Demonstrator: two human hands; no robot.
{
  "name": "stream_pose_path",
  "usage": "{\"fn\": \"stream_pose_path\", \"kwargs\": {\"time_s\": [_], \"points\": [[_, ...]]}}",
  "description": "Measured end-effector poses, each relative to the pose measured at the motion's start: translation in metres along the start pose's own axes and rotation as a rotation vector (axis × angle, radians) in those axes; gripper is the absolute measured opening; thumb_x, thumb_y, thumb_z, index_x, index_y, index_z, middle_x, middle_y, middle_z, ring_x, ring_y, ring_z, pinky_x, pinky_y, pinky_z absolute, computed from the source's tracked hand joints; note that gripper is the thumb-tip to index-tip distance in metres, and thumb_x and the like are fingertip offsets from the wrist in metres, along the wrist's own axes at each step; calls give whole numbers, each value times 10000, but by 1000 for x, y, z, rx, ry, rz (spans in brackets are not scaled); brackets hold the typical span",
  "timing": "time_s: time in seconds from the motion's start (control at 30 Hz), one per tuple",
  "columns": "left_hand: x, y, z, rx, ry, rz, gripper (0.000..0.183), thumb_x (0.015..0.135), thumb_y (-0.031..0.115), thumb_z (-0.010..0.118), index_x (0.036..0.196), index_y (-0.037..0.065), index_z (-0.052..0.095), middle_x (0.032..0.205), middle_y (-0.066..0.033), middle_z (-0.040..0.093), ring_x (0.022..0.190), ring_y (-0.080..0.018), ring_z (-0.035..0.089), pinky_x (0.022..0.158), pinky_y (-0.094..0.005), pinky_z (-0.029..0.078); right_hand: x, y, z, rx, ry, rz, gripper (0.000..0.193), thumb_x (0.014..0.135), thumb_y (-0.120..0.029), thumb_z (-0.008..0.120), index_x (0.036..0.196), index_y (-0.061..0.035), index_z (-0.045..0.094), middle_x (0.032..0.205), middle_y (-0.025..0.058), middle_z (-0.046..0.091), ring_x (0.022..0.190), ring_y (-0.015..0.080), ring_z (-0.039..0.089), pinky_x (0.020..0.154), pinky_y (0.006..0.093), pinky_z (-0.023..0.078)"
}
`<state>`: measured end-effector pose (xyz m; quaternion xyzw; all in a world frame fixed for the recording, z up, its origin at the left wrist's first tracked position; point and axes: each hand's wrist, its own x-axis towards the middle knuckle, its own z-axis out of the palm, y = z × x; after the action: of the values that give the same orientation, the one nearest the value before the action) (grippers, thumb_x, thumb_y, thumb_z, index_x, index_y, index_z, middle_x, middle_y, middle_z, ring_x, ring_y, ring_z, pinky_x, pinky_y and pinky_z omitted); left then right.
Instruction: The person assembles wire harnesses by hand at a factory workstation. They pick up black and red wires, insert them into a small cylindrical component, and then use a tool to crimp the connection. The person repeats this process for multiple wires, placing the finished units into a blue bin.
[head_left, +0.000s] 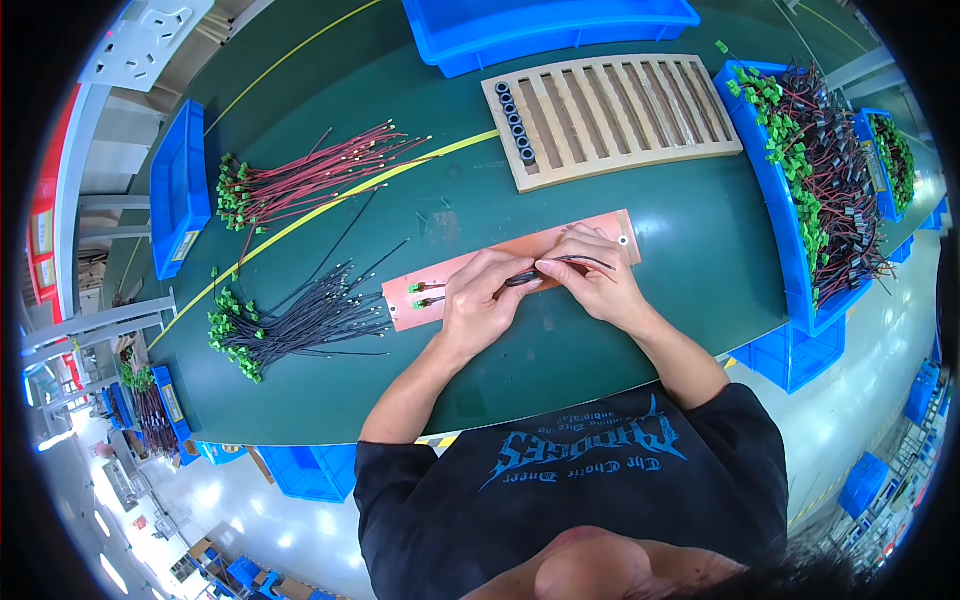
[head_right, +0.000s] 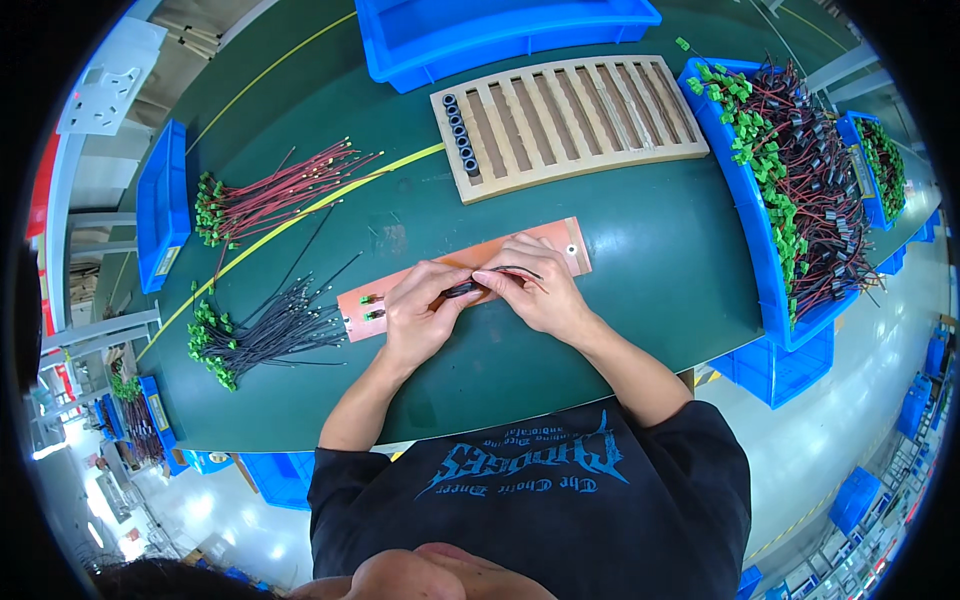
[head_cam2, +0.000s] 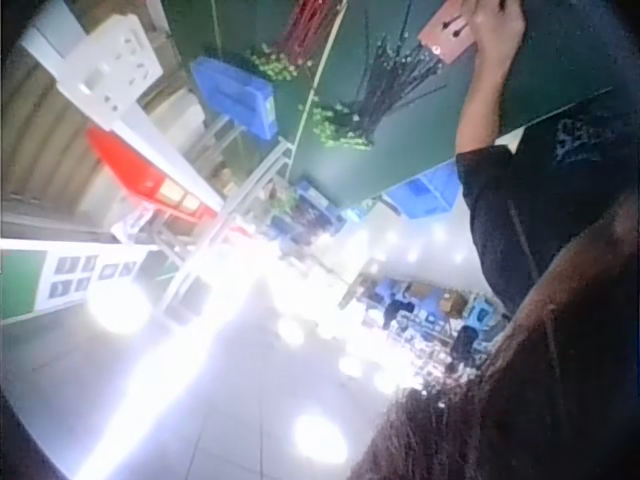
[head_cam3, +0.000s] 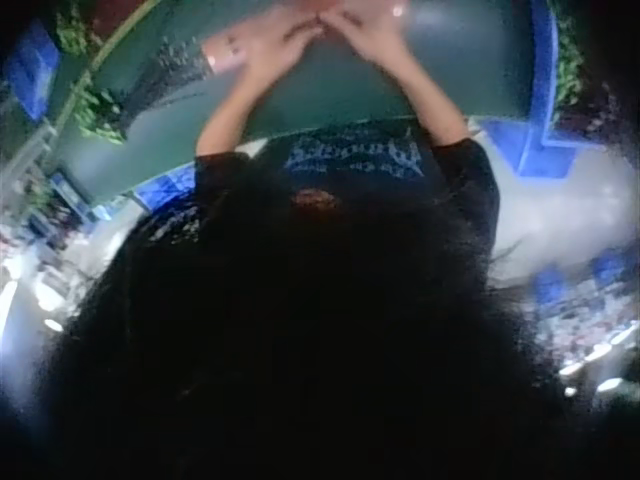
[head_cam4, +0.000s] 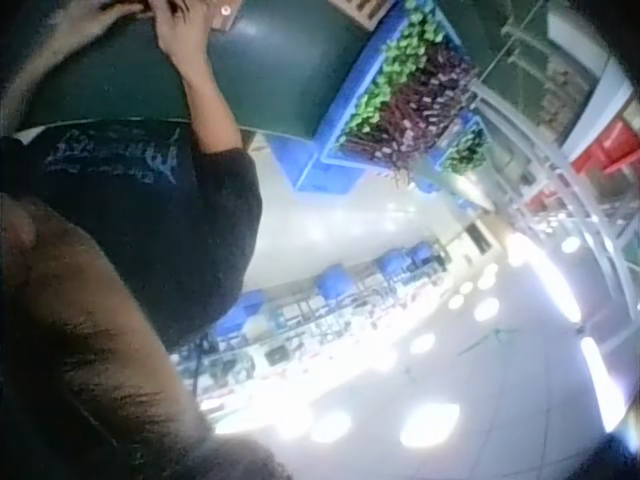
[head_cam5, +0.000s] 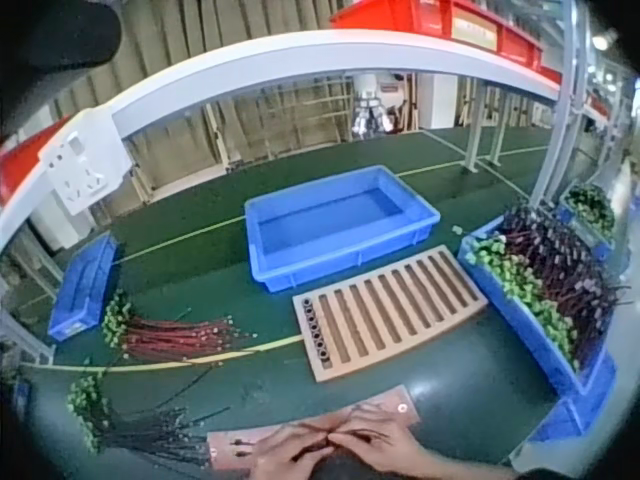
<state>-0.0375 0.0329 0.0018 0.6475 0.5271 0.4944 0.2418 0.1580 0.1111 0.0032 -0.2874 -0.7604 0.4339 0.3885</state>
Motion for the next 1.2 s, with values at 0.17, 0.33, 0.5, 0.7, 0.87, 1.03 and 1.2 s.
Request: {"fn": "stream_pose_path", "kwargs": {"time_s": [0.17, 0.33, 0.5, 0.7, 0.87, 1.03, 1.2], "points": [[3, -1, 1, 39, -22, -27, 247, 801, -36, 846, 1039, -14, 784, 982, -134, 763, 831, -255, 743, 697, -347, 608, -1, 2, 0, -12, 0, 3, 119, 927, -123, 790, 902, -13, 753, 799, 78, 714, 742, 268, 613, 756, 388, 490], [14, 9, -1, 30, -56, -168, 251, 765, -12, 868, 1005, 1, 796, 948, -108, 753, 866, -258, 684, 724, -371, 572, -4, 1, -3, -61, -24, 91, 138, 941, -138, 787, 918, -4, 758, 834, 104, 737, 740, 284, 654, 805, 399, 531], [13, 9, -6, 168, -65, -106, 263, 768, 35, 886, 1019, 20, 808, 954, -77, 734, 996, -255, 631, 885, -381, 517, -7, -4, -6, -106, 20, 43, 146, 951, -145, 788, 988, -4, 784, 898, 132, 774, 798, 275, 731, 881, 391, 587], [12, 3, -4, 235, -143, -65, 279, 773, 61, 893, 1036, 33, 807, 972, -83, 708, 977, -272, 631, 856, -396, 516, -13, 6, -22, -62, 69, 252, 134, 943, -91, 787, 1046, -6, 785, 957, 118, 794, 837, 258, 753, 804, 380, 611], [14, 2, -12, 249, -185, -41, 271, 771, 76, 898, 1015, 16, 796, 953, -100, 701, 916, -275, 637, 774, -407, 535, -8, 1, -25, -296, 38, 104, 73, 909, -69, 792, 945, -15, 758, 958, 102, 776, 921, 281, 715, 856, 407, 556], [17, -2, -15, 276, -219, 89, 258, 773, 70, 895, 988, -19, 783, 901, -111, 710, 854, -278, 649, 733, -394, 542, -8, 7, -30, -335, 18, 45, 56, 894, -89, 799, 914, -56, 759, 1037, 39, 759, 1013, 253, 664, 931, 411, 496], [20, -8, -11, 240, -218, 104, 245, 772, 64, 895, 963, -37, 779, 870, -114, 721, 812, -271, 652, 696, -383, 540, -8, 6, -43, -369, -29, 80, 80, 902, -139, 808, 918, -74, 765, 1041, 8, 745, 980, 231, 621, 884, 387, 450]]}}
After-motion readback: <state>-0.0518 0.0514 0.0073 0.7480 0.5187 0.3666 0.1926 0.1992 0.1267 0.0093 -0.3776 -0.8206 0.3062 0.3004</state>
